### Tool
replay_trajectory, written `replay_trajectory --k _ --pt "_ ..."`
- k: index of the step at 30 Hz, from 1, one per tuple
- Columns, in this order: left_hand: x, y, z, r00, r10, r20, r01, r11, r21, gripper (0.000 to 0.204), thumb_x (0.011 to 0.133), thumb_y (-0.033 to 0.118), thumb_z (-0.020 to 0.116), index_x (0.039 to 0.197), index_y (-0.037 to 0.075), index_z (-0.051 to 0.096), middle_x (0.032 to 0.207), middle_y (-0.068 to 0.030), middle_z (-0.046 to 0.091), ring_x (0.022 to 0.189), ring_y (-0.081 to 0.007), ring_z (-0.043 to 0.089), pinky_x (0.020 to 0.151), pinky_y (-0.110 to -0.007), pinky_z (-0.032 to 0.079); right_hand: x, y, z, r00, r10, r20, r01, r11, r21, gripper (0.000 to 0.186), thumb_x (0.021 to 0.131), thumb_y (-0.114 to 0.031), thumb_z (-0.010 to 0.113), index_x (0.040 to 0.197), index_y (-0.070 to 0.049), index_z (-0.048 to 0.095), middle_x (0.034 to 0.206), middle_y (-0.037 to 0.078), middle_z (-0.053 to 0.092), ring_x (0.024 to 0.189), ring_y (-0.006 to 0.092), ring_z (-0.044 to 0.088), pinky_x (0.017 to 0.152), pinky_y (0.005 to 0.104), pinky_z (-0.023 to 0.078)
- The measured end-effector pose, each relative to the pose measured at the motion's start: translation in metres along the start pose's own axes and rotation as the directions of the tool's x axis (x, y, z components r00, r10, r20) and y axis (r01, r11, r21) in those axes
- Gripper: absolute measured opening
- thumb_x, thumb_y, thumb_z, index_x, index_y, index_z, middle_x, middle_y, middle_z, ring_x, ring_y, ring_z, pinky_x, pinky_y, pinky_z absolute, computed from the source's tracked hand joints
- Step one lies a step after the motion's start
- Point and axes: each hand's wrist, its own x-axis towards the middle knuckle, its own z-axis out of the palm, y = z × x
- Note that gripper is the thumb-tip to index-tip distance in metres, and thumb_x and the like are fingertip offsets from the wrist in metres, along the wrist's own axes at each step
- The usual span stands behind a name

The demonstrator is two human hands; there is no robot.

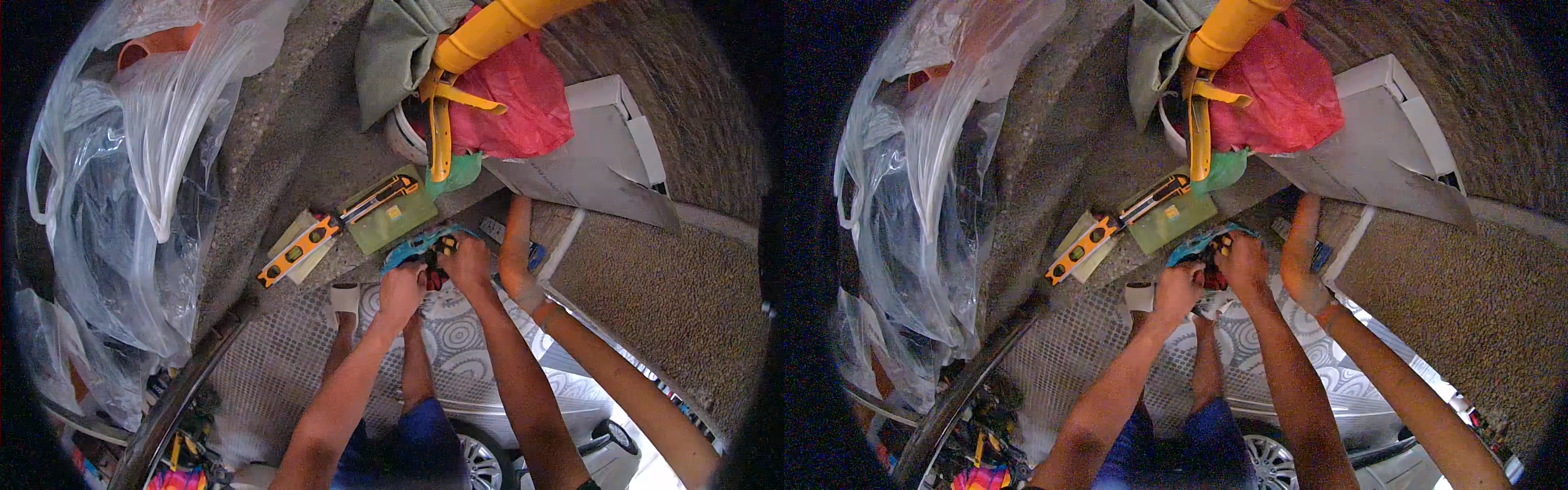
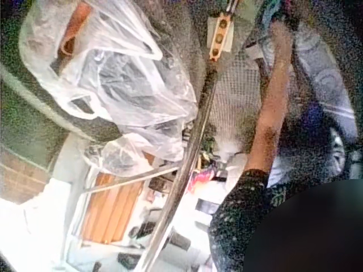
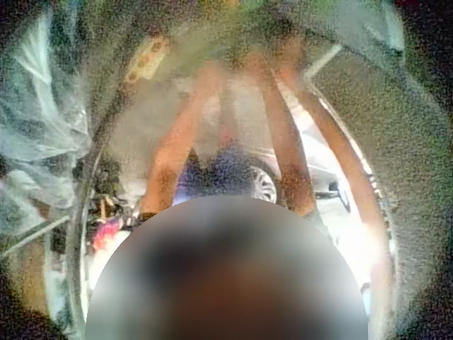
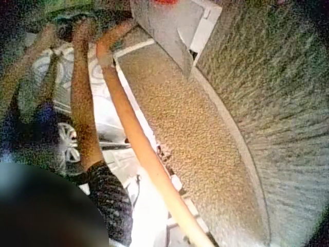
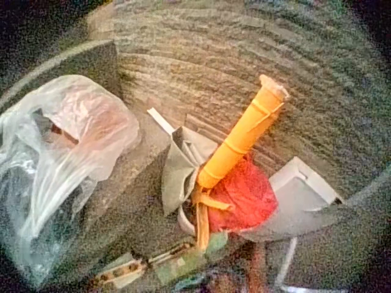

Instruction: Sort and organize various hand tools and hardware components in a storage container.

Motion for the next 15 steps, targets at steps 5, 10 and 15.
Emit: replay_trajectory --k 5,10,15 --pt "-0.022 0.006 -0.009 0.962 0.063 -0.267 -0.119 0.973 -0.199 0.021 0.078 0.004 0.068 0.098 0.009 0.072 0.093 -0.0159 0.070 0.082 -0.0312 0.069 0.071 -0.038 0.056 -0.037 0.009 -0.032 0.988 -0.111 -0.106 0.138 0.944 0.301 0.041 0.069 -0.014 0.076 0.105 0.002 0.065 0.092 0.020 0.069 0.082 0.0334 0.069 0.074 0.0409 0.054" --pt "-0.047 0.048 -0.060 0.848 0.195 -0.494 -0.374 0.879 -0.296 0.024 0.076 -0.006 0.070 0.099 0.002 0.070 0.099 -0.0118 0.070 0.096 -0.0271 0.069 0.078 -0.036 0.057 -0.090 -0.022 -0.121 0.997 0.067 -0.036 -0.049 0.930 0.364 0.047 0.069 -0.010 0.079 0.112 0.000 0.064 0.094 0.011 0.070 0.085 0.0166 0.066 0.077 0.0308 0.054" --pt "-0.071 0.096 -0.142 0.737 0.152 -0.659 -0.465 0.822 -0.329 0.030 0.076 -0.007 0.071 0.104 0.002 0.071 0.087 -0.0118 0.066 0.077 -0.0266 0.066 0.066 -0.031 0.054 -0.122 -0.031 -0.190 0.993 0.113 0.042 -0.116 0.802 0.586 0.047 0.071 -0.005 0.080 0.115 -0.002 0.064 0.101 0.008 0.069 0.089 0.0148 0.065 0.080 0.0284 0.053"
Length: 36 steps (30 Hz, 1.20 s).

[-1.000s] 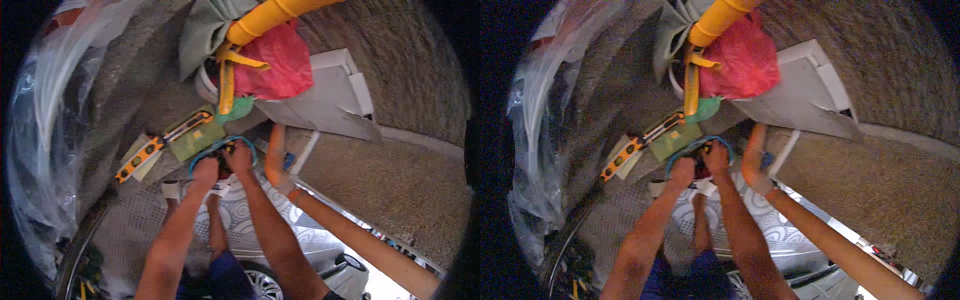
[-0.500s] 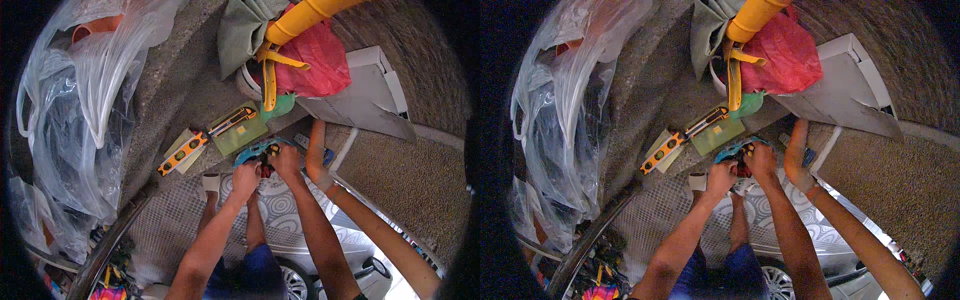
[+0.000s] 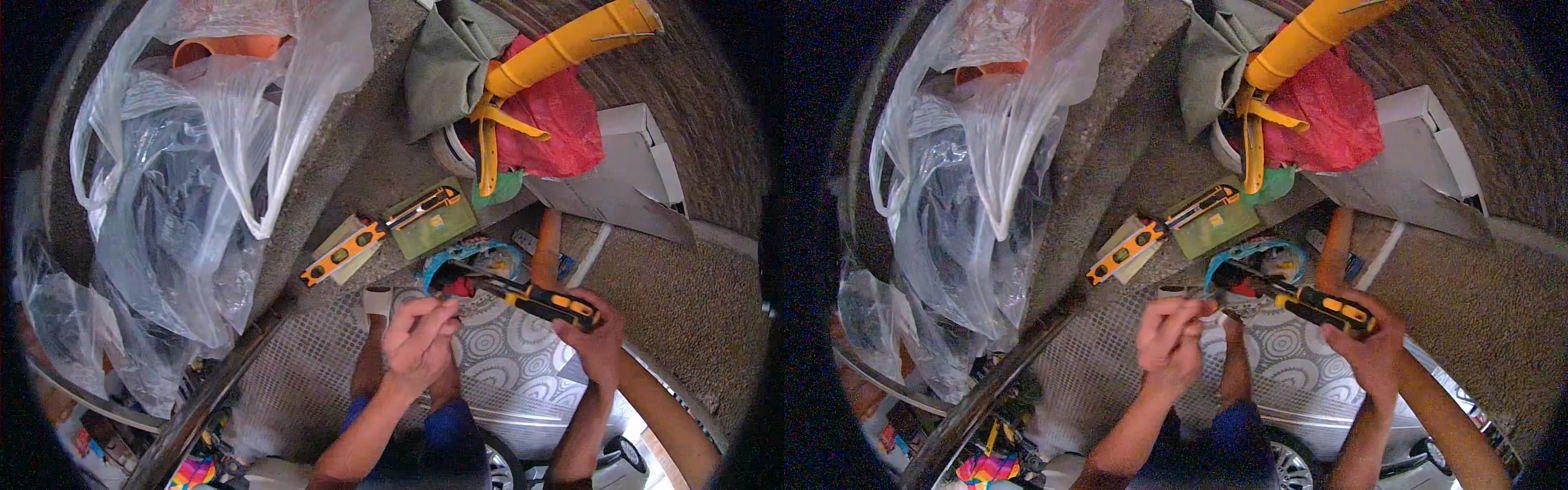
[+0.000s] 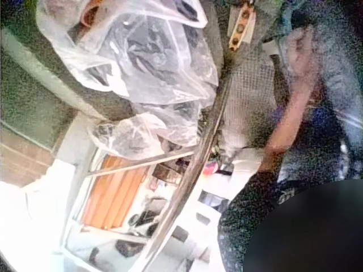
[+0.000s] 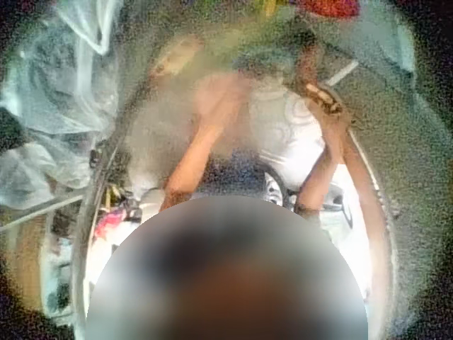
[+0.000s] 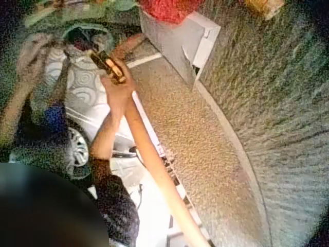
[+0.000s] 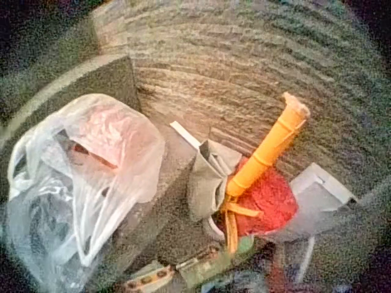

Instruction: Sort and organize various hand tools and hardware components in a storage container.

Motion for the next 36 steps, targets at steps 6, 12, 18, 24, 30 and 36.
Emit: replay_trajectory --k 6,12,18,24,30,36 --pt "0.079 -0.040 -0.033 0.963 -0.157 0.219 0.084 0.947 0.309 0.022 0.085 0.009 0.070 0.107 0.006 0.072 0.079 -0.0116 0.061 0.068 -0.0224 0.060 0.061 -0.030 0.049 0.036 0.006 0.029 0.960 -0.150 0.237 0.135 0.988 0.076 0.048 0.076 -0.010 0.081 0.118 -0.001 0.060 0.103 0.010 0.068 0.091 0.0159 0.065 0.079 0.0307 0.055" --pt "0.102 -0.149 -0.046 0.866 -0.350 0.357 0.159 0.870 0.466 0.023 0.089 0.019 0.067 0.105 0.003 0.071 0.084 -0.0180 0.065 0.074 -0.0332 0.064 0.070 -0.040 0.050 0.120 0.039 0.134 0.845 0.118 0.521 -0.385 0.811 0.440 0.039 0.079 -0.014 0.078 0.113 -0.004 0.061 0.101 0.009 0.066 0.091 0.0200 0.067 0.074 0.0327 0.060" --pt "0.085 -0.179 -0.021 0.824 -0.380 0.421 0.059 0.797 0.602 0.027 0.093 0.026 0.061 0.108 0.005 0.069 0.093 -0.0205 0.066 0.086 -0.0380 0.064 0.076 -0.044 0.050 0.177 0.075 0.165 0.783 0.227 0.579 -0.519 0.751 0.408 0.037 0.081 -0.018 0.076 0.112 -0.005 0.061 0.109 0.007 0.063 0.093 0.0211 0.066 0.075 0.0340 0.061" --pt "0.062 -0.211 -0.019 0.866 -0.207 0.455 -0.115 0.803 0.585 0.026 0.094 0.030 0.058 0.107 0.010 0.070 0.091 -0.0169 0.067 0.084 -0.0375 0.064 0.073 -0.044 0.050 0.196 0.082 0.191 0.796 0.231 0.560 -0.519 0.736 0.435 0.037 0.079 -0.024 0.076 0.111 -0.010 0.062 0.109 0.003 0.063 0.095 0.0191 0.064 0.076 0.0349 0.060" --pt "0.067 -0.224 -0.011 0.948 0.038 0.317 -0.219 0.799 0.560 0.020 0.089 0.023 0.066 0.100 0.007 0.072 0.081 -0.0144 0.066 0.074 -0.0347 0.062 0.067 -0.044 0.049 0.195 0.070 0.215 0.936 0.266 0.232 -0.349 0.794 0.497 0.041 0.077 -0.026 0.079 0.111 -0.011 0.063 0.103 0.005 0.063 0.089 0.0175 0.065 0.062 0.0331 0.059" --pt "0.091 -0.229 -0.005 0.963 -0.028 0.269 -0.083 0.916 0.392 0.018 0.087 0.011 0.067 0.104 0.005 0.071 0.077 -0.0168 0.065 0.071 -0.0358 0.062 0.063 -0.042 0.050 0.194 0.064 0.220 0.993 0.120 0.011 -0.111 0.873 0.475 0.052 0.072 -0.037 0.083 0.104 -0.003 0.062 0.081 0.005 0.064 0.073 0.0171 0.066 0.051 0.0318 0.055"
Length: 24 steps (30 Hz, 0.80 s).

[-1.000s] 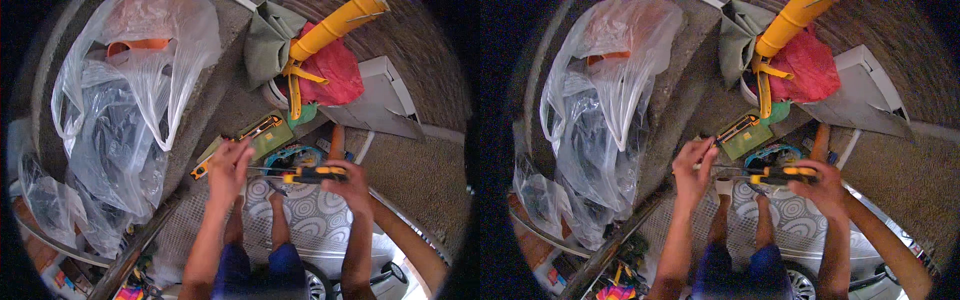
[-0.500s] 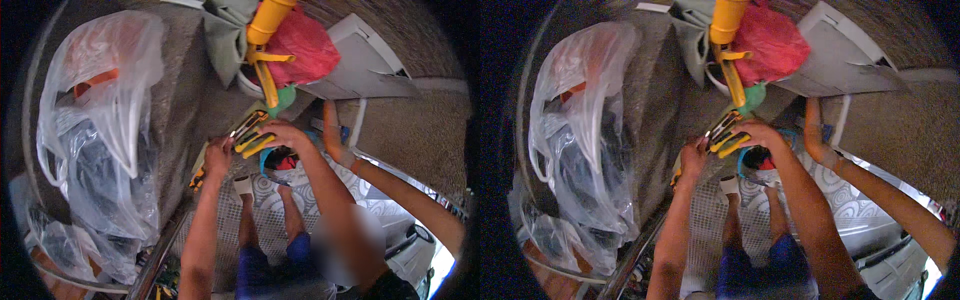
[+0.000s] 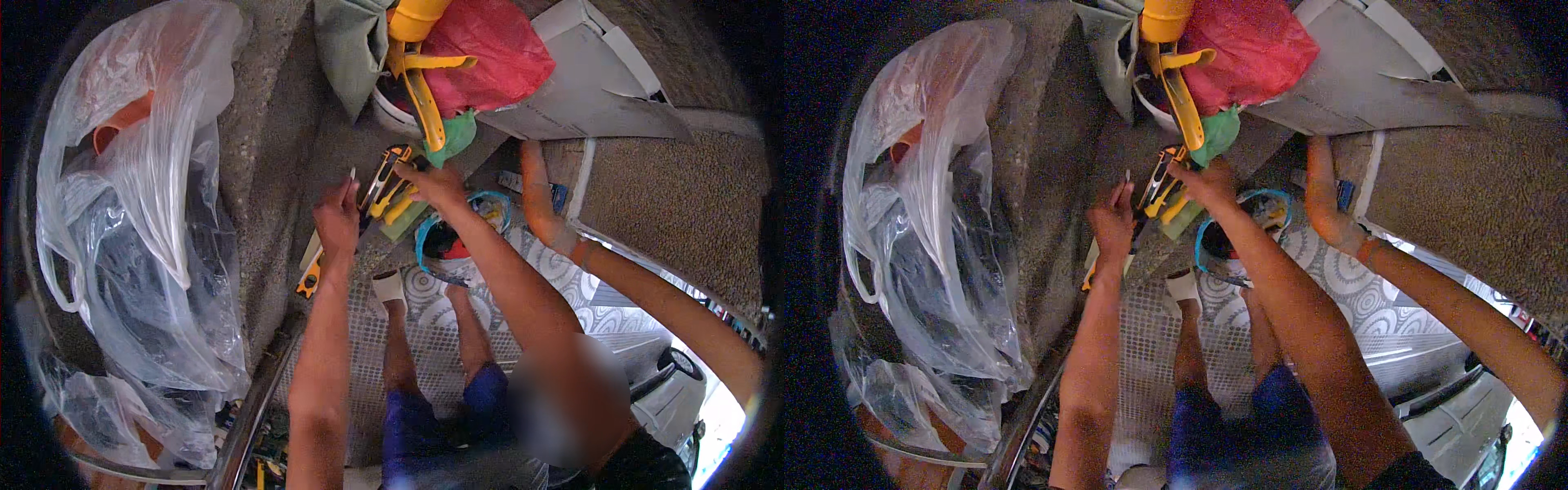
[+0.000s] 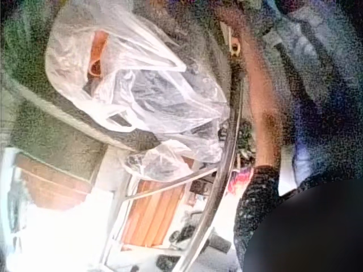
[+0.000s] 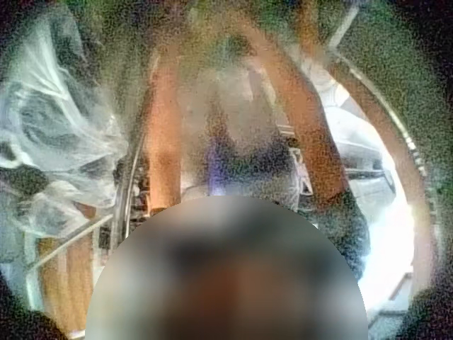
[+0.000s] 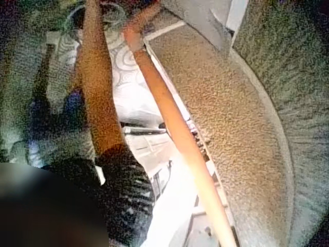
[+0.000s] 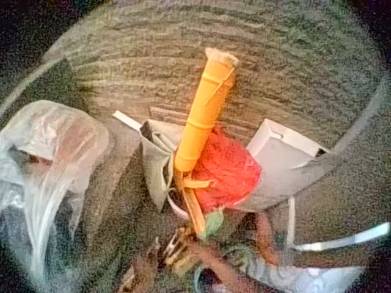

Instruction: Sort and organize various hand tools and hardware components in a storage container.

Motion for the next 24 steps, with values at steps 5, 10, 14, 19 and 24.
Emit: replay_trajectory --k 5,10,14,19,24 --pt "0.037 0.037 0.013 0.996 0.026 0.083 -0.024 1.000 -0.016 0.018 0.090 0.013 0.063 0.104 0.005 0.071 0.086 -0.0219 0.067 0.077 -0.0381 0.066 0.067 -0.044 0.051 0.007 0.018 -0.009 0.951 -0.143 -0.274 0.074 0.966 -0.247 0.055 0.073 -0.044 0.081 0.102 -0.002 0.061 0.082 0.012 0.067 0.077 0.0264 0.067 0.063 0.0383 0.054" --pt "0.064 0.007 0.003 0.954 -0.193 0.230 0.126 0.952 0.280 0.027 0.093 0.027 0.058 0.103 0.005 0.071 0.093 -0.0256 0.065 0.086 -0.0426 0.065 0.073 -0.048 0.051 -0.027 0.004 0.045 0.843 -0.130 -0.522 0.076 0.989 -0.123 0.067 0.072 -0.047 0.082 0.107 0.004 0.055 0.090 0.018 0.065 0.084 0.0343 0.064 0.078 0.0422 0.050" --pt "0.074 -0.017 0.036 0.938 -0.130 0.320 0.047 0.966 0.254 0.033 0.095 0.031 0.055 0.103 0.003 0.070 0.094 -0.0290 0.063 0.087 -0.0454 0.064 0.074 -0.051 0.049 -0.022 0.037 0.056 0.726 -0.319 -0.610 0.194 0.945 -0.263 0.079 0.071 -0.045 0.082 0.120 0.005 0.045 0.106 0.022 0.060 0.098 0.0373 0.059 0.087 0.0437 0.047" --pt "0.076 -0.039 0.024 0.913 -0.182 0.365 0.132 0.978 0.159 0.035 0.096 0.030 0.054 0.108 -0.001 0.066 0.088 -0.0267 0.065 0.088 -0.0423 0.064 0.080 -0.048 0.048 -0.052 0.012 0.082 0.872 -0.116 -0.475 -0.049 0.946 -0.320 0.103 0.069 -0.033 0.080 0.140 0.013 0.021 0.131 0.033 0.039 0.122 0.0458 0.041 0.105 0.0464 0.036" --pt "0.053 0.009 0.018 0.986 0.164 -0.002 -0.162 0.976 0.143 0.026 0.095 0.023 0.056 0.104 -0.001 0.065 0.097 -0.0196 0.067 0.093 -0.0362 0.063 0.086 -0.043 0.047 -0.066 0.024 0.068 0.853 -0.347 -0.391 0.106 0.847 -0.522 0.092 0.072 -0.021 0.076 0.142 0.009 0.025 0.136 0.031 0.043 0.127 0.0429 0.044 0.103 0.0442 0.040"
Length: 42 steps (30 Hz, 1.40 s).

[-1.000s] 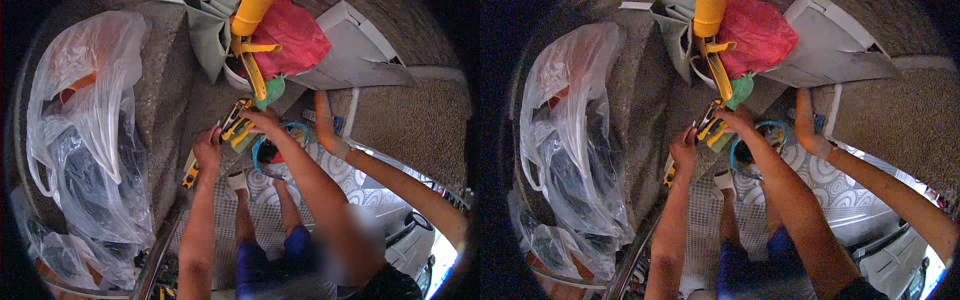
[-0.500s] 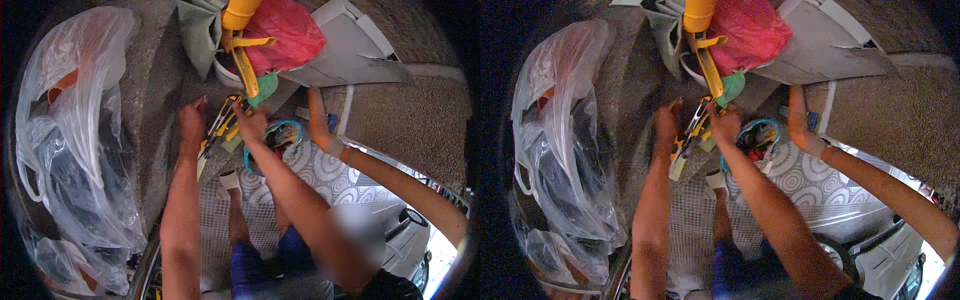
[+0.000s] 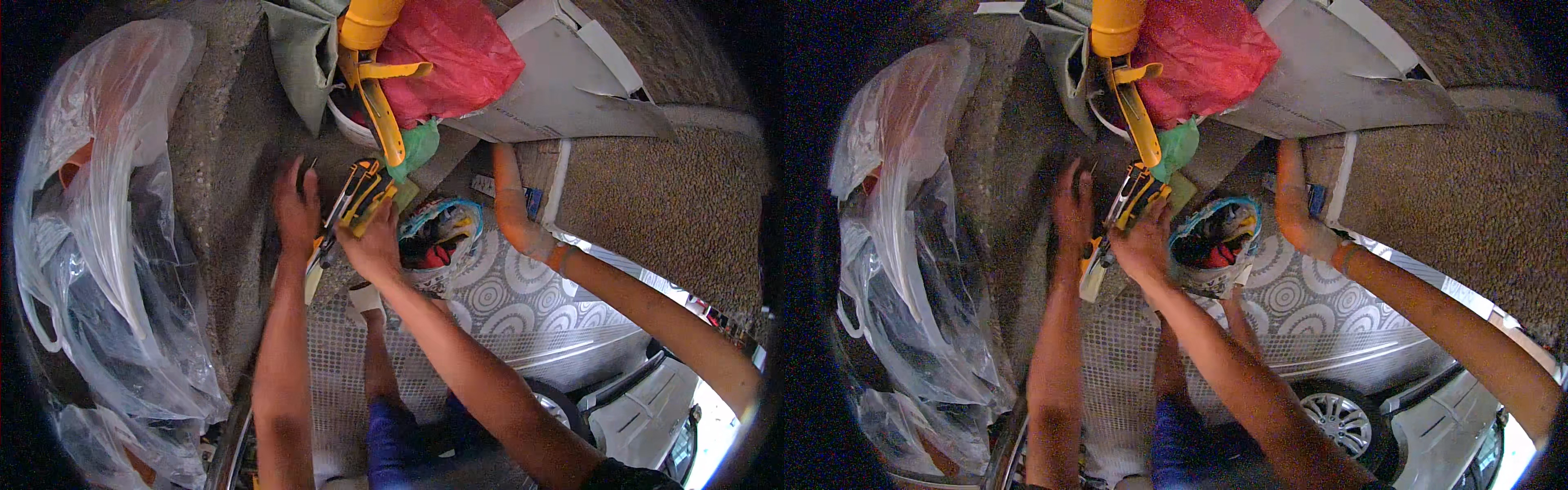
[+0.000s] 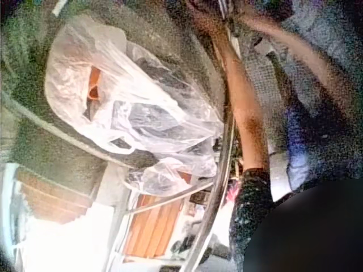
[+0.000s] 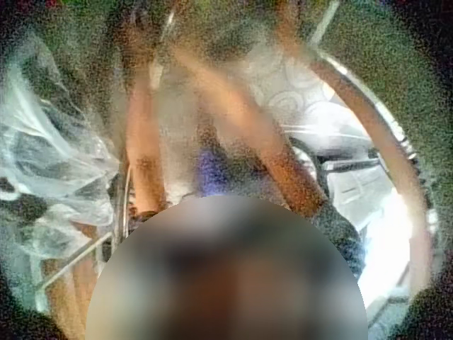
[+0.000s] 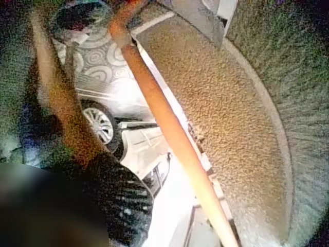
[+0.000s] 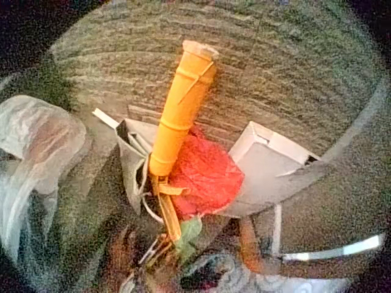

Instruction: Sort and organize various hand tools and hardware components in a storage container.

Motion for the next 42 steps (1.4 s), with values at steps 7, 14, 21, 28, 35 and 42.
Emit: replay_trajectory --k 7,14,21,28,35,42 --pt "-0.141 0.107 -0.056 0.938 -0.281 0.204 0.333 0.893 -0.301 0.020 0.081 0.010 0.066 0.101 0.005 0.069 0.109 -0.0157 0.058 0.101 -0.0321 0.053 0.089 -0.043 0.044 0.005 0.016 -0.137 0.900 -0.236 0.366 0.246 0.969 0.020 0.008 0.077 -0.006 0.061 0.079 -0.001 0.066 0.076 0.015 0.069 0.079 0.0293 0.070 0.071 0.0418 0.054" --pt "-0.174 0.128 0.001 0.785 -0.403 0.471 0.400 0.910 0.112 0.046 0.077 0.012 0.070 0.122 0.012 0.063 0.115 -0.0209 0.052 0.107 -0.0375 0.050 0.088 -0.046 0.046 0.064 0.151 -0.076 0.643 0.121 0.756 0.644 0.450 -0.619 0.018 0.080 -0.018 0.061 0.088 -0.007 0.073 0.088 0.016 0.071 0.086 0.0331 0.069 0.077 0.0485 0.053" --pt "-0.165 0.117 0.021 0.737 -0.452 0.502 0.427 0.888 0.172 0.075 0.072 0.006 0.070 0.142 0.016 0.044 0.113 -0.0190 0.048 0.089 -0.0383 0.061 0.072 -0.047 0.054 0.097 0.278 -0.049 0.629 -0.014 0.777 0.767 0.176 -0.617 0.031 0.089 -0.028 0.054 0.110 -0.013 0.071 0.123 0.011 0.063 0.115 0.0293 0.058 0.102 0.0541 0.037" --pt "-0.156 0.115 0.006 0.649 -0.470 0.598 0.547 0.835 0.063 0.078 0.075 0.005 0.066 0.146 0.018 0.037 0.129 -0.0256 0.045 0.102 -0.0446 0.059 0.079 -0.048 0.053 0.052 0.126 -0.092 0.574 0.109 0.811 0.774 0.251 -0.581 0.024 0.081 -0.023 0.062 0.099 -0.013 0.074 0.113 0.013 0.068 0.116 0.0339 0.056 0.102 0.0509 0.035" --pt "-0.148 0.112 0.008 0.674 -0.443 0.591 0.570 0.821 -0.035 0.074 0.075 0.005 0.064 0.144 0.017 0.041 0.119 -0.0217 0.048 0.108 -0.0419 0.055 0.084 -0.047 0.051 0.034 0.041 -0.192 0.660 0.166 0.732 0.650 0.363 -0.668 0.029 0.071 -0.021 0.068 0.094 -0.005 0.072 0.098 0.016 0.067 0.102 0.0316 0.062 0.087 0.0512 0.046" --pt "-0.163 0.099 -0.002 0.768 -0.395 0.504 0.487 0.872 -0.058 0.064 0.076 0.006 0.065 0.138 0.015 0.051 0.115 -0.0196 0.049 0.106 -0.0356 0.054 0.085 -0.043 0.049 0.015 -0.039 -0.288 0.725 -0.002 0.689 0.517 0.663 -0.542 0.025 0.079 -0.018 0.069 0.090 0.004 0.068 0.098 0.023 0.064 0.095 0.0388 0.063 0.086 0.0502 0.048"
